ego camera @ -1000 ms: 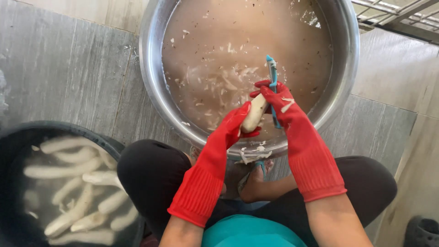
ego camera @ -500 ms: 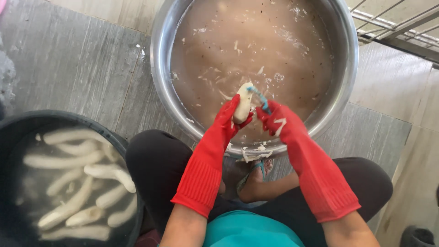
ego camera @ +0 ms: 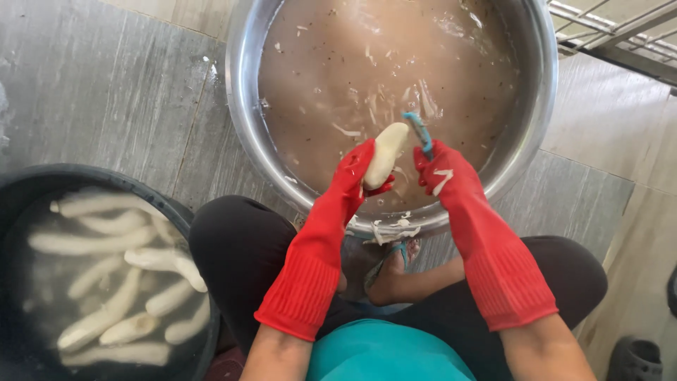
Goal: Peeling a root vegetable with a handheld peeler over a basin of water
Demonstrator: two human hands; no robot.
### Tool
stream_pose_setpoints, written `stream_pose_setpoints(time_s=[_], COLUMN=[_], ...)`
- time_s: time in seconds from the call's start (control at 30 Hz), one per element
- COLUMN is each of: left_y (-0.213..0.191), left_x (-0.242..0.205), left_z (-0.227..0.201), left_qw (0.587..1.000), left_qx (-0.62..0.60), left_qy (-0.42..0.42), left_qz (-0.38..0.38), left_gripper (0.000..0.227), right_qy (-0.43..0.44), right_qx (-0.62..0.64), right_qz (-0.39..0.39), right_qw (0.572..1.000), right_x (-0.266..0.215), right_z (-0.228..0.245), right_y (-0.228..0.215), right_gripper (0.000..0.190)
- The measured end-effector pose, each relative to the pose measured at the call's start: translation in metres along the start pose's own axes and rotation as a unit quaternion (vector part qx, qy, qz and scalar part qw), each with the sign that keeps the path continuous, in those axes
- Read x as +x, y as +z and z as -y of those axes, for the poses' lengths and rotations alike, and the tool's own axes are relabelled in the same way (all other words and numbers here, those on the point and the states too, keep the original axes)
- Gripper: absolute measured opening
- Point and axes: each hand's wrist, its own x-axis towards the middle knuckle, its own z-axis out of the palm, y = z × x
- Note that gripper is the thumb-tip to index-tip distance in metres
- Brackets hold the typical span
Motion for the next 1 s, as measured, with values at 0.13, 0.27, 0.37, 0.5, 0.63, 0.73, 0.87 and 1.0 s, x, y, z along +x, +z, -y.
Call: stream_pose_setpoints(time_s=[0.13,0.27,0.37,0.5,0.63,0.73,0.87,1.0], left_y=[0.019,0.038,0.002,-0.005,-0.078,-0.137,-0.152,-0.086], left_x=[-0.011,-0.042,-0.002,0.031,0.095,0.139,0.148,0.105], left_z=[0.018,0.010,0.003,0.016,0.024,0.059,0.076,0.041], left_qw=[0.984,0.973,1.000,0.976,0.798,0.744,0.702,0.747], left_qx=[0.033,0.031,0.003,0.113,0.531,0.568,0.637,0.603], left_qy=[0.160,0.196,0.027,0.119,0.080,0.093,-0.023,-0.058], left_qz=[-0.076,-0.122,-0.016,-0.146,-0.272,-0.339,-0.317,-0.274], left_gripper=[0.046,0.059,0.052,0.058,0.077,0.079,0.077,0.098], right_qy=[-0.236,-0.041,0.000,0.007,0.034,-0.009,-0.118,-0.123], right_qx=[-0.436,-0.025,-0.117,-0.054,0.108,-0.006,0.018,0.247], right_qz=[0.004,0.049,-0.001,-0.002,0.027,-0.016,0.000,0.017], right_qw=[0.868,0.998,0.993,0.999,0.993,1.000,0.993,0.961], right_x=[-0.023,-0.018,0.016,0.029,0.076,0.097,0.089,0.053], right_z=[0.003,0.006,-0.004,-0.010,-0.070,-0.103,-0.078,0.000], right_y=[0.029,0.052,0.024,0.002,0.015,0.046,0.107,0.053], right_gripper=[0.027,0.029,0.033,0.036,0.032,0.042,0.045,0.041])
